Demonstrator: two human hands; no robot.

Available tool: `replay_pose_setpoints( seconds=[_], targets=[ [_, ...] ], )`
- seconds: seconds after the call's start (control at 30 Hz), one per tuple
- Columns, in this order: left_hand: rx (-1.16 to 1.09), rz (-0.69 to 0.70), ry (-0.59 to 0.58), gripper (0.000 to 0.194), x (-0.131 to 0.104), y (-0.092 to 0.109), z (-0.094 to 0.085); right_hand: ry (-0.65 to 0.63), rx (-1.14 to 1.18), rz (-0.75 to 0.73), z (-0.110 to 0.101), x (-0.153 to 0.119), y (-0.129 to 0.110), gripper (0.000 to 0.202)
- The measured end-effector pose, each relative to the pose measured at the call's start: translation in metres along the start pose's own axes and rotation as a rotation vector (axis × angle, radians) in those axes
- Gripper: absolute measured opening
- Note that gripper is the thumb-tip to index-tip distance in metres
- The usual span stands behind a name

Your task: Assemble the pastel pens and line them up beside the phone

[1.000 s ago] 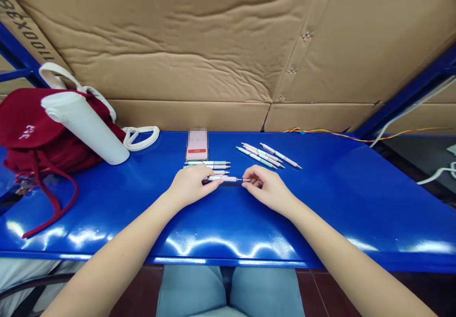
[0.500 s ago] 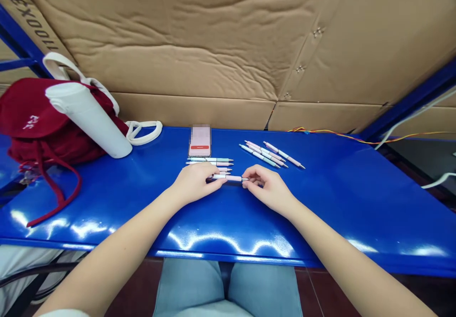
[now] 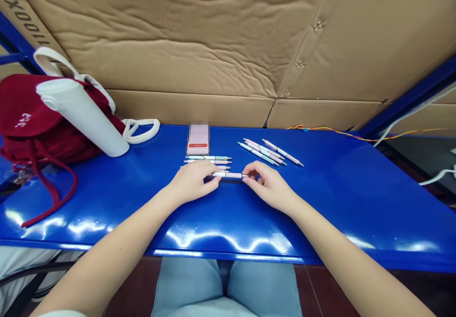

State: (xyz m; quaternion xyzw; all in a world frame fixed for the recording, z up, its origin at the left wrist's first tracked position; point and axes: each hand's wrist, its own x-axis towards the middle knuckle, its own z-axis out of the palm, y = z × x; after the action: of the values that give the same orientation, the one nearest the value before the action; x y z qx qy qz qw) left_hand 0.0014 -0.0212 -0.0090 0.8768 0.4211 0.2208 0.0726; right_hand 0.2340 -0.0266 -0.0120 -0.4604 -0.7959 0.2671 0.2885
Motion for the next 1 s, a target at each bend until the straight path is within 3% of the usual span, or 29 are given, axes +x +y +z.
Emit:
replay_pose_setpoints(
  seconds=[0.13, 0.33, 0.43, 0.6, 0.7, 0.9, 1.0],
  targets=[
    [-0.005, 0.006, -0.004, 0.021, 0.0001, 0.0002, -0.0001, -0.075, -0.096, -0.022, -0.0014, 0.0002, -0.0004, 0.027],
    [-0.009, 0.009, -0.007, 0.021, -0.0001, -0.0014, 0.0015, -0.083, -0.156, -0.065, -0.0007, -0.0006, -0.0003, 0.015],
    [-0.012, 0.022, -0.01, 0.022, -0.0005, -0.0013, 0.0027, -0.134, -0.207, -0.065, -0.0015, -0.0009, -0.0018, 0.028],
    [-0.011, 0.019, -0.015, 0.023, -0.0006, -0.0005, 0.0028, -0.094, -0.228, -0.069, -0.0027, -0.0018, -0.0024, 0.014],
    [-0.013, 0.032, -0.018, 0.021, -0.0005, -0.0007, 0.0028, -0.142, -0.261, -0.084, -0.0027, -0.0017, -0.0013, 0.027],
    [0.001, 0.008, -0.023, 0.022, -0.0005, -0.001, 0.0014, -0.074, -0.228, -0.134, -0.0032, -0.0014, -0.0004, 0.014],
    [0.002, 0.013, -0.033, 0.022, -0.0006, -0.0009, 0.0014, -0.1, -0.238, -0.165, -0.0029, -0.0007, -0.0006, 0.021]
  ],
)
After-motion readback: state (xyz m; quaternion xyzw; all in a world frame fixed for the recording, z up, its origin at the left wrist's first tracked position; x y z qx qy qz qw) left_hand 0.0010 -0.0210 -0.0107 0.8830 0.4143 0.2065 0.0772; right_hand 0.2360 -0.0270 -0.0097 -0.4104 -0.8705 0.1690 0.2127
